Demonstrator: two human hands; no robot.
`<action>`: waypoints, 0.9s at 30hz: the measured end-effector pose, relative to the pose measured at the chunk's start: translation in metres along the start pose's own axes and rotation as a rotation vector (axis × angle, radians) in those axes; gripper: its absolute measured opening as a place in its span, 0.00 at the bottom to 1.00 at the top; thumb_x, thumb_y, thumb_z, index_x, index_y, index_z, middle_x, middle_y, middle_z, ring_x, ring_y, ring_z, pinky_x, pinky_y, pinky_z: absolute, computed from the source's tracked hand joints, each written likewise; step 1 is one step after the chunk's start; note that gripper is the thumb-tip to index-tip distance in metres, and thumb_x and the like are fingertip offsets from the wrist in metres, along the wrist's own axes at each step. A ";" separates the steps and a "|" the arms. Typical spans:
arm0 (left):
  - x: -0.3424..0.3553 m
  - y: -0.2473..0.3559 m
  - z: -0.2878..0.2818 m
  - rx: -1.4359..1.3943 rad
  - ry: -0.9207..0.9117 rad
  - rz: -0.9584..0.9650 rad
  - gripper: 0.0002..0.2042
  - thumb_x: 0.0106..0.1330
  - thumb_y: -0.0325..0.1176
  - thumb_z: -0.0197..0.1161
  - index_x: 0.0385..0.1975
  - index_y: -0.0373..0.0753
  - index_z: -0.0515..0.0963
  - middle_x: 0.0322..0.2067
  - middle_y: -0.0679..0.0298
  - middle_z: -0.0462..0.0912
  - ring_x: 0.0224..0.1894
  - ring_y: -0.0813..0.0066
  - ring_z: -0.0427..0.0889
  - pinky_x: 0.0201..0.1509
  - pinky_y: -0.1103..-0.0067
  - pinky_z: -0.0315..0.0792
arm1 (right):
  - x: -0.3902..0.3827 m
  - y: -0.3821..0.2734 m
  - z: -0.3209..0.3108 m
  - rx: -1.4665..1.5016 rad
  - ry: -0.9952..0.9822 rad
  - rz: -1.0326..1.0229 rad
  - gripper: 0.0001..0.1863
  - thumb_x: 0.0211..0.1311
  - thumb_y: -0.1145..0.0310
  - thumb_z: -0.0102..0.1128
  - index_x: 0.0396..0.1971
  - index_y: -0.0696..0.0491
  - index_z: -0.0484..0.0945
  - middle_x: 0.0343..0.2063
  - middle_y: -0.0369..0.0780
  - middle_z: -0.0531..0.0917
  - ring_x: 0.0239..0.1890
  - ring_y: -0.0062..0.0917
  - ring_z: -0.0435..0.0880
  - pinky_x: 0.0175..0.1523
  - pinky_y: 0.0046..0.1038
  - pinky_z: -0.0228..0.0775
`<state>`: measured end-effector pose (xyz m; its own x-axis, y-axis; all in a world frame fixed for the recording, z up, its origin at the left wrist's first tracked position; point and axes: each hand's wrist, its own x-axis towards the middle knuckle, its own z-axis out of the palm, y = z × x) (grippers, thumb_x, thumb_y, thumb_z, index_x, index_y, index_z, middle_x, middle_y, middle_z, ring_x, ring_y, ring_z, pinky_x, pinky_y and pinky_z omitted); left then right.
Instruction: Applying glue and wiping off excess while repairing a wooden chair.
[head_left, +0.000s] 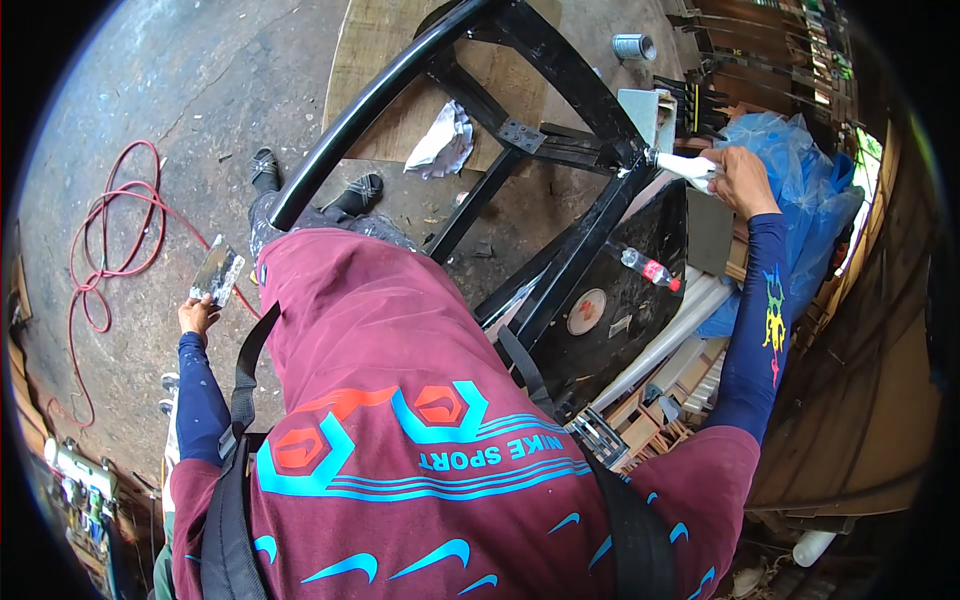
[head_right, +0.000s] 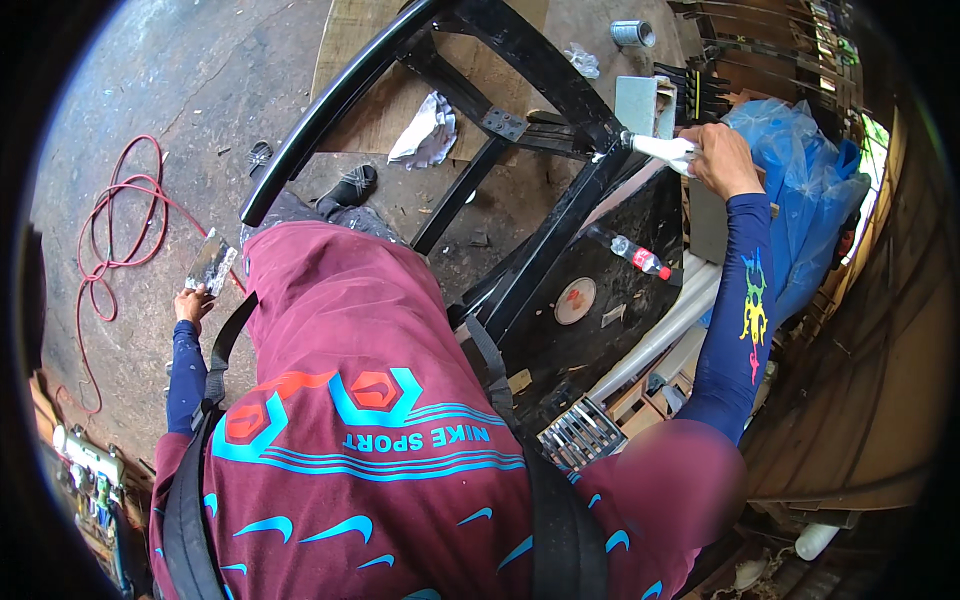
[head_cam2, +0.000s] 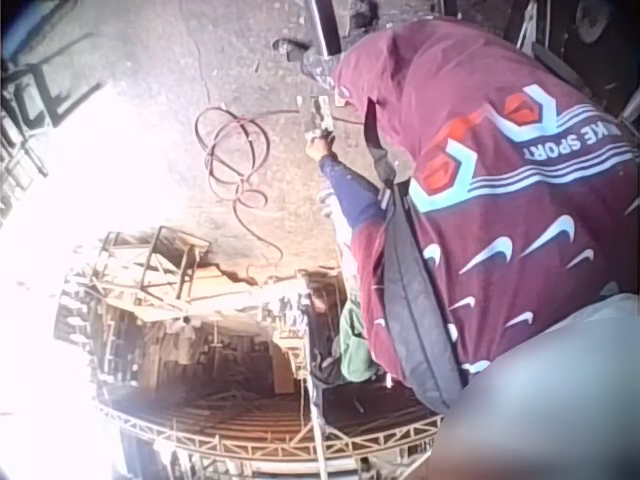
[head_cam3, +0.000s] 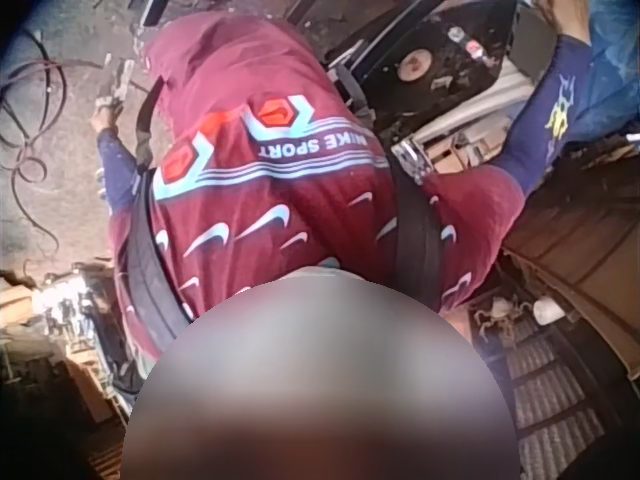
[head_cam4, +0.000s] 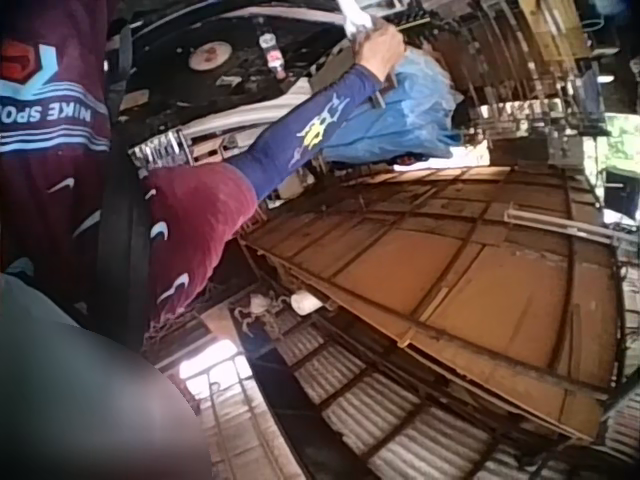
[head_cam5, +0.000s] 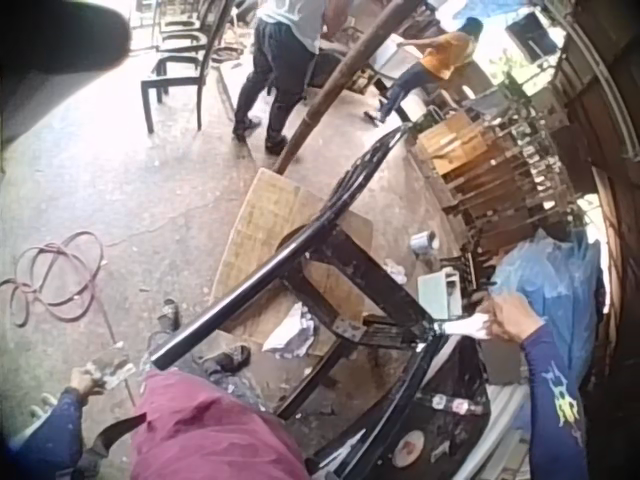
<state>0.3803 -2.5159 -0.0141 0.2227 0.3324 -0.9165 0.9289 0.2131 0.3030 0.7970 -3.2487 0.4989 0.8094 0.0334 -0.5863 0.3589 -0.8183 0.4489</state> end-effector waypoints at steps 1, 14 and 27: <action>0.002 0.001 0.001 -0.001 -0.002 -0.002 0.11 0.68 0.34 0.65 0.40 0.32 0.76 0.34 0.55 0.86 0.33 0.64 0.88 0.35 0.71 0.82 | -0.001 0.001 0.002 0.016 0.000 -0.011 0.25 0.41 0.78 0.74 0.46 0.51 0.87 0.36 0.49 0.88 0.40 0.43 0.87 0.52 0.38 0.77; 0.005 0.017 0.006 0.037 -0.011 0.007 0.12 0.68 0.34 0.65 0.41 0.32 0.76 0.35 0.55 0.86 0.34 0.65 0.88 0.36 0.70 0.82 | -0.013 -0.002 0.012 0.007 0.002 -0.037 0.22 0.44 0.75 0.74 0.44 0.55 0.87 0.33 0.53 0.87 0.37 0.43 0.87 0.50 0.39 0.78; 0.018 0.017 0.006 0.007 -0.022 0.005 0.11 0.69 0.34 0.65 0.40 0.31 0.75 0.36 0.53 0.86 0.35 0.62 0.88 0.36 0.69 0.83 | -0.015 -0.019 0.001 0.024 -0.030 -0.023 0.24 0.44 0.77 0.75 0.47 0.50 0.87 0.37 0.49 0.88 0.40 0.41 0.88 0.53 0.37 0.78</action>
<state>0.4020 -2.5118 -0.0266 0.2334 0.3129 -0.9207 0.9298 0.2051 0.3055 0.7776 -3.2346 0.4988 0.7866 0.0356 -0.6164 0.3658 -0.8312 0.4188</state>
